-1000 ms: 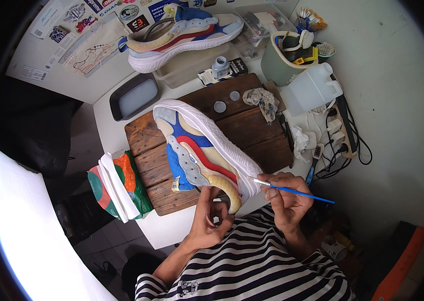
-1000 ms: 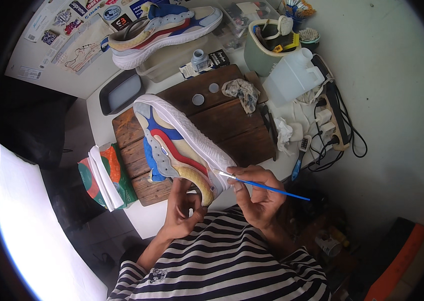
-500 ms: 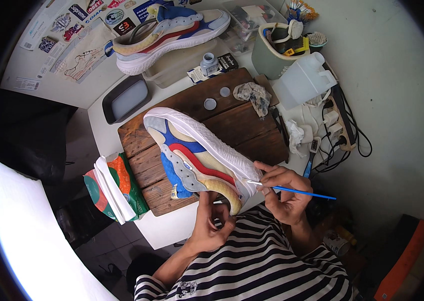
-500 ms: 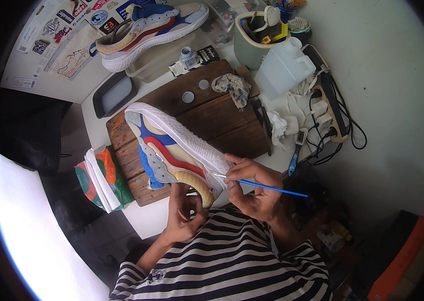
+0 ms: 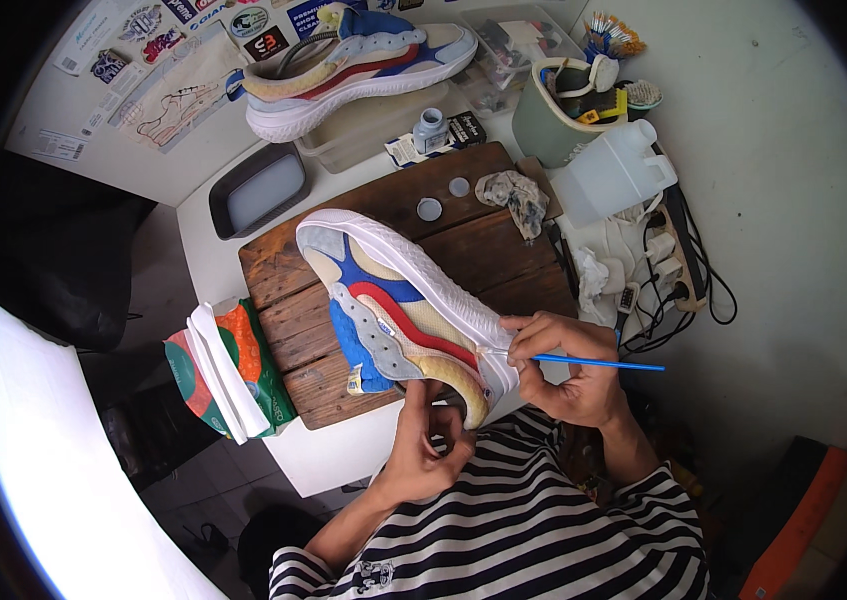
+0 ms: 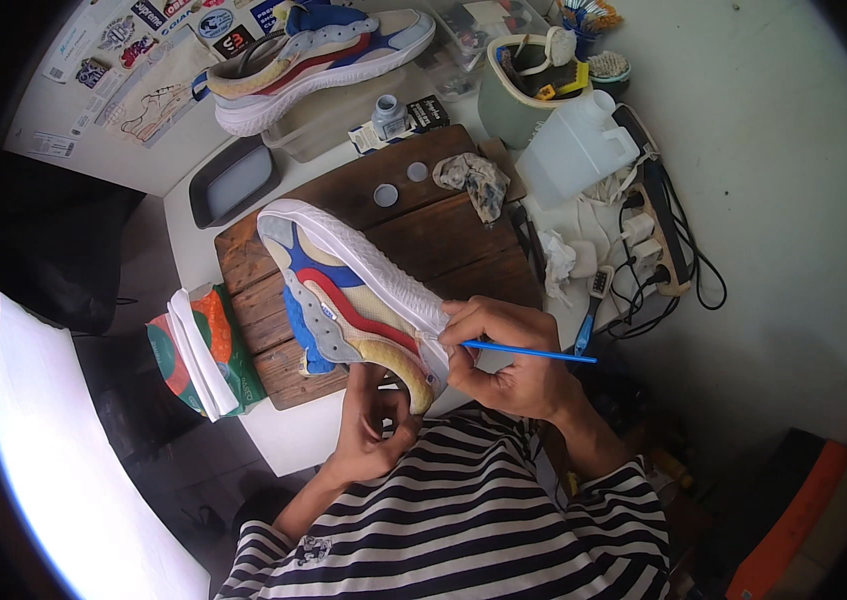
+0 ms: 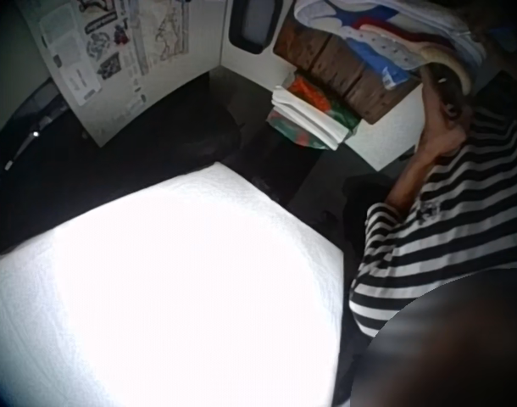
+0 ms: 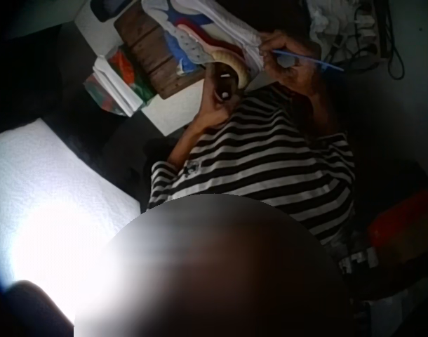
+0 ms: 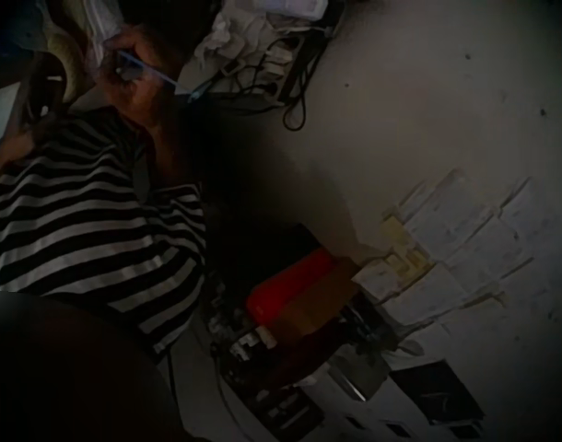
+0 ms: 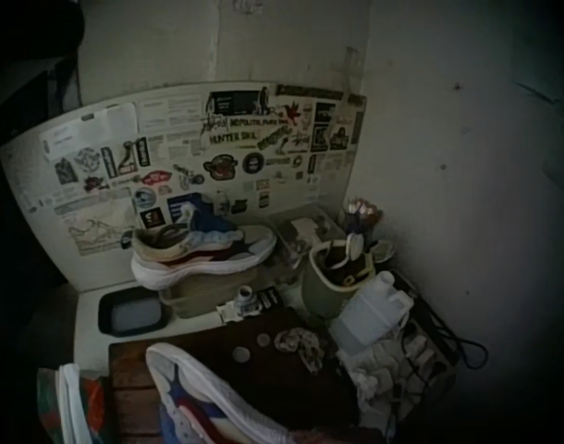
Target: The recorder is using a fine paintbrush to apply paint to the midsole and upper areas of a multi-colored sneaker.
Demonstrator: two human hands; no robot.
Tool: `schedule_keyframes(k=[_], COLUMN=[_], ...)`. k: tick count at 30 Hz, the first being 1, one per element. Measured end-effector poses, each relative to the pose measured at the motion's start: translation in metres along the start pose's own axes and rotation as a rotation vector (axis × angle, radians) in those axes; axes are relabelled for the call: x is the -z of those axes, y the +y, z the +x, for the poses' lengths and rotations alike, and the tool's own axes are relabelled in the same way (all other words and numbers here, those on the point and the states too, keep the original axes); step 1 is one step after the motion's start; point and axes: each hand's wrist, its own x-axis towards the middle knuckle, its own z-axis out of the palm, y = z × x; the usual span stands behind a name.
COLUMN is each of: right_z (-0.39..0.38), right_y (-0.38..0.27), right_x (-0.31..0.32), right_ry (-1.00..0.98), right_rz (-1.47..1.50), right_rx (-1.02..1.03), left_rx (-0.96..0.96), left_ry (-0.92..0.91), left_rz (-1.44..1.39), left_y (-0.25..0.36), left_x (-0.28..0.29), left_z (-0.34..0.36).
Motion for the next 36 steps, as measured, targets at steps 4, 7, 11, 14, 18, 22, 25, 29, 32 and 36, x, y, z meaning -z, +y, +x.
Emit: schedule_keyframes(k=[4,7,11,14,18,22,25,29,32,36], right_z=[0.001,0.002,0.007,0.008,0.011,0.011,0.008,0.011,0.011,0.009], right_y=[-0.001,-0.002,-0.007,-0.007,-0.009,-0.008,-0.003,-0.006,-0.007,-0.005], right_x=[0.002,0.002,0.002,0.003,0.003,0.005,0.008,0.006,0.006,0.006], right_ry=[-0.045,-0.042,-0.052,-0.072,-0.081,-0.104,-0.132,-0.093,-0.108,-0.09], right_rz=[-0.086,-0.108,-0.147,-0.15,-0.142,-0.124,-0.091,-0.12,-0.126,-0.089], right_rx=[-0.022,-0.028,-0.029,-0.022,-0.05,-0.045,-0.017,-0.019,-0.036,-0.068], left_rx=[0.019,0.019,0.025,0.016,0.008,-0.016,-0.014,0.009,0.005,0.006], left_ry=[-0.004,-0.01,-0.012,-0.017,-0.023,-0.012,0.004,-0.029,-0.04,-0.007], left_rz=[0.02,-0.002,0.011,0.025,0.038,0.041,0.03,0.052,0.059,0.032], left_y=[0.0,0.006,0.007,0.004,0.003,0.002,-0.001,0.0,0.001,0.001], left_x=[0.0,-0.001,-0.001,0.0,0.001,0.0,0.0,0.003,0.003,0.0], left_z=[-0.001,0.002,0.001,0.001,0.002,0.002,0.0,0.0,0.0,0.0])
